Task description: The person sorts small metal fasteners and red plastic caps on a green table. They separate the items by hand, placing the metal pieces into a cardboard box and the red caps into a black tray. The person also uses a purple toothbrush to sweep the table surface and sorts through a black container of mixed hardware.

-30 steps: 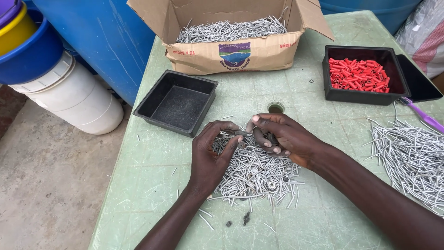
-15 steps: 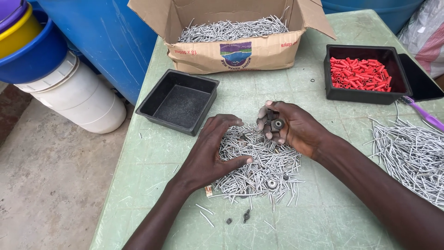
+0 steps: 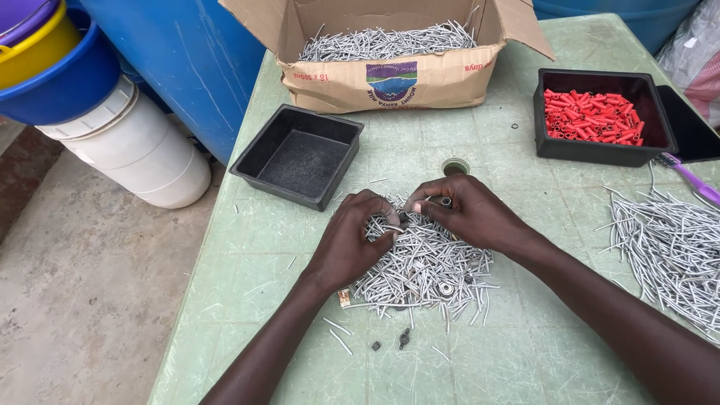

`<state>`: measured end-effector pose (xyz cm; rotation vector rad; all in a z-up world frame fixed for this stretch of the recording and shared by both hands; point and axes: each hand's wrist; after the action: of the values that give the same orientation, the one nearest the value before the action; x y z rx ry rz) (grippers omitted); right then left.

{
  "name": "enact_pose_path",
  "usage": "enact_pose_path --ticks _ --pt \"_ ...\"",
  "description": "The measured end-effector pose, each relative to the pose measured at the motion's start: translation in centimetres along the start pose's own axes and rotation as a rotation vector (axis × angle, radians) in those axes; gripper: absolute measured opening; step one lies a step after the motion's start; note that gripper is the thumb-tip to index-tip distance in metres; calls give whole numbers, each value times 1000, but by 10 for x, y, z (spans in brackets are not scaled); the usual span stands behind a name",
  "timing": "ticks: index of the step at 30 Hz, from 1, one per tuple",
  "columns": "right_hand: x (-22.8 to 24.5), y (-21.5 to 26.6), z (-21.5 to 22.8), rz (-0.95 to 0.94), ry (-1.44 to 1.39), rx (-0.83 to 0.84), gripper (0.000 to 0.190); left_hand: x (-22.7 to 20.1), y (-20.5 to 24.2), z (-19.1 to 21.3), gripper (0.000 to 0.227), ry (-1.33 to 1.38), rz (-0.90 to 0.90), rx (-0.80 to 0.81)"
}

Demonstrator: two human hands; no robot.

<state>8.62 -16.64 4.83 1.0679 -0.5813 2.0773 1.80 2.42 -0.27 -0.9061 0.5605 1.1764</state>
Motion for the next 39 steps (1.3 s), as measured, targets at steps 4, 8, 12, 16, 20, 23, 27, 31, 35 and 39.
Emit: enact_pose_path --ticks 4,8,12,16,20,23,27,31,35,39 --pt "-6 3 -2 52 34 39 22 -8 -1 2 17 169 -1 -55" --pt "3 5 -3 84 67 45 23 -15 -1 -1 14 241 1 -99" --pt "-4 6 -4 62 -129 78 26 -10 -3 -5 10 302 7 -152" --pt "-14 -2 -5 95 -136 56 17 -9 -5 -8 12 371 -20 -163" --pt "-18 -2 -1 41 -204 -17 15 -17 -3 -3 20 326 -45 -191" --pt "-41 -12 4 -133 -624 -76 15 -18 -3 -2 28 175 -28 -166" --pt "-34 -12 7 -179 -806 -53 22 -6 -10 -12 13 -217 -1 -90" --pt "-22 -6 7 -160 -719 -29 10 -5 -17 -20 16 -292 -9 -32" --pt "-34 -8 7 -134 -595 -7 15 -2 -17 -19 17 -145 -6 -58" --pt "-30 -5 6 -45 -394 15 15 -10 -16 -9 14 107 -34 -185"
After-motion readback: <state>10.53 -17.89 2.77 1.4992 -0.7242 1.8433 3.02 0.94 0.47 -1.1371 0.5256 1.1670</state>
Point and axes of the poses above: each hand's wrist, its own y-axis away from the middle knuckle, its own z-axis out of the back of the hand, x = y × z
